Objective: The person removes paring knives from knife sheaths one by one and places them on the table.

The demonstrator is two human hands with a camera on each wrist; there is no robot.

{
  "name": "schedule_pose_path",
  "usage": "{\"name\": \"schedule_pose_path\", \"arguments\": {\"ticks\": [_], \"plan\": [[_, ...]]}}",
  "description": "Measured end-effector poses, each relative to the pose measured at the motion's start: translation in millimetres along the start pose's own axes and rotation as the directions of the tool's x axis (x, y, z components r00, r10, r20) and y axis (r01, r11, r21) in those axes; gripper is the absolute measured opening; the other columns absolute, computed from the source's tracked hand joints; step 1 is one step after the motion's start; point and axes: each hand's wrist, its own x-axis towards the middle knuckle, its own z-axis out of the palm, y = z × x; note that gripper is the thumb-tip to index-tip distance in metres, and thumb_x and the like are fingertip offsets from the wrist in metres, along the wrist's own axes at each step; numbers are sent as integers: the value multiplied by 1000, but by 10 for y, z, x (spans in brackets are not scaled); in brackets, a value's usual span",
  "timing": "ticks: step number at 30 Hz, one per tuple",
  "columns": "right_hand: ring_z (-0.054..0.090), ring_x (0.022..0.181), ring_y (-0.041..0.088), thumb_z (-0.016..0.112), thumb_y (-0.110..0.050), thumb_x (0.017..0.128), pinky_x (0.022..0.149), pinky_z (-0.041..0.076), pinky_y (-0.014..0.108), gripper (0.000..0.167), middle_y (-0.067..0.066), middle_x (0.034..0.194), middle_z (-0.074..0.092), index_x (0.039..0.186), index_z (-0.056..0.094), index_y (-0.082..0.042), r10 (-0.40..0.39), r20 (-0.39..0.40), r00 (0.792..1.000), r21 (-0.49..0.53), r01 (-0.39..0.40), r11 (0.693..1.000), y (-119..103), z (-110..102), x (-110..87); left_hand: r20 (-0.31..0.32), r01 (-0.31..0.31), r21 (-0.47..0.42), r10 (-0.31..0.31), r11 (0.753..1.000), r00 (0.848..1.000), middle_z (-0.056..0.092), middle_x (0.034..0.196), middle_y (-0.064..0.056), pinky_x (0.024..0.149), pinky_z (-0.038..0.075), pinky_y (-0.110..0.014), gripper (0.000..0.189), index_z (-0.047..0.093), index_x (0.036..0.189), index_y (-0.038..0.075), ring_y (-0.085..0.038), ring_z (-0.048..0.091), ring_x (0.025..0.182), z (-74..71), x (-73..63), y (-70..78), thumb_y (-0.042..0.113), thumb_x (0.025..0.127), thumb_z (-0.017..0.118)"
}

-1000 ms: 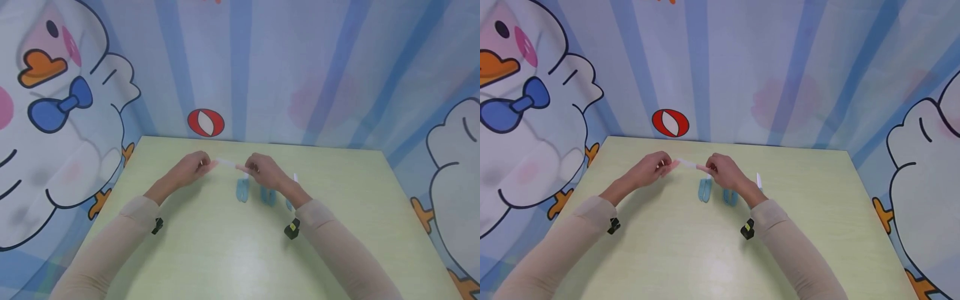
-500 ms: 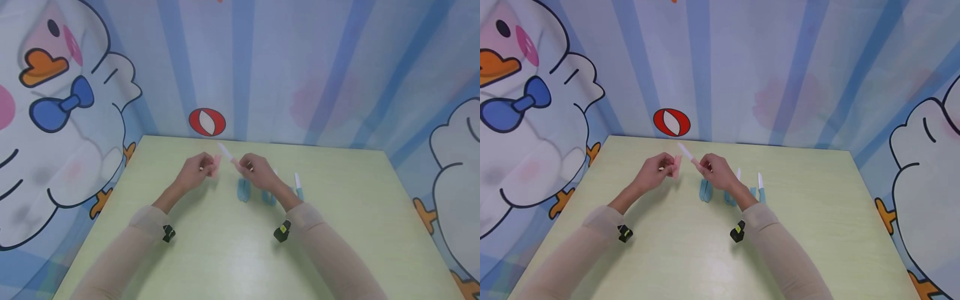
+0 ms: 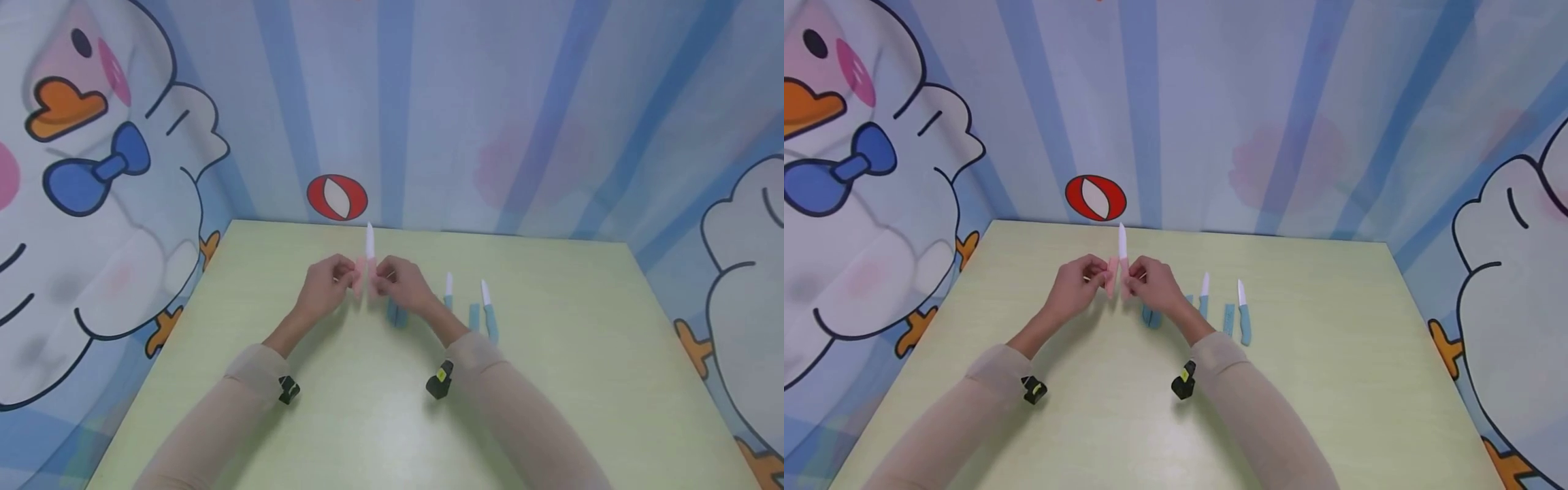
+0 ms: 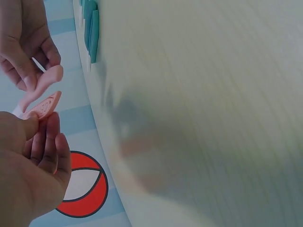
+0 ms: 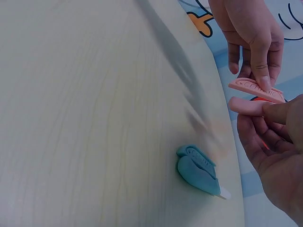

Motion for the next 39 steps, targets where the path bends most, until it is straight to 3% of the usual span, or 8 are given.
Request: {"name": "schedule_pose_path", "arguments": {"ticks": [8,16,23,31,39], "plan": [[73,85,22,69,-11,104,81,62,41,14,13,95,75,109,69,2,117,7,993,70,-117,991,-9,139,74,-11,52,37,-51,998,999,75,101,-10,71,58,-35,14,71,114,4,-23,68,85,-20,32,17,13,103,69],[68,75,18,72,-13,102,62,52,24,17,12,88,75,106,73,3,225,1,974,66,-224,972,-13,276,102,30,114,102,-118,988,993,75,101,-13,69,57,-35,18,73,114,1,-24,68,83,-19,39,-50,14,102,69],[61,68,15,74,-13,96,57,46,22,15,10,81,74,94,76,2,292,-68,954,-11,-293,956,-89,387,91,56,144,157,-155,977,986,75,98,-13,77,58,-38,19,75,110,-1,-25,69,86,42,57,-182,15,101,70],[56,57,13,73,-7,90,51,43,23,12,2,64,66,77,72,-5,374,-51,926,-129,-377,917,-35,518,131,74,191,234,-213,953,974,76,93,-14,64,54,-31,19,76,105,-2,-21,66,72,104,-9,-226,15,99,69],[50,53,15,71,-7,85,48,38,25,32,0,57,52,59,54,-13,290,-101,952,-322,-307,896,-12,642,168,81,197,294,-230,935,970,76,95,-16,62,54,-30,20,77,103,-4,-23,66,72,132,-35,-192,12,97,67]]}}
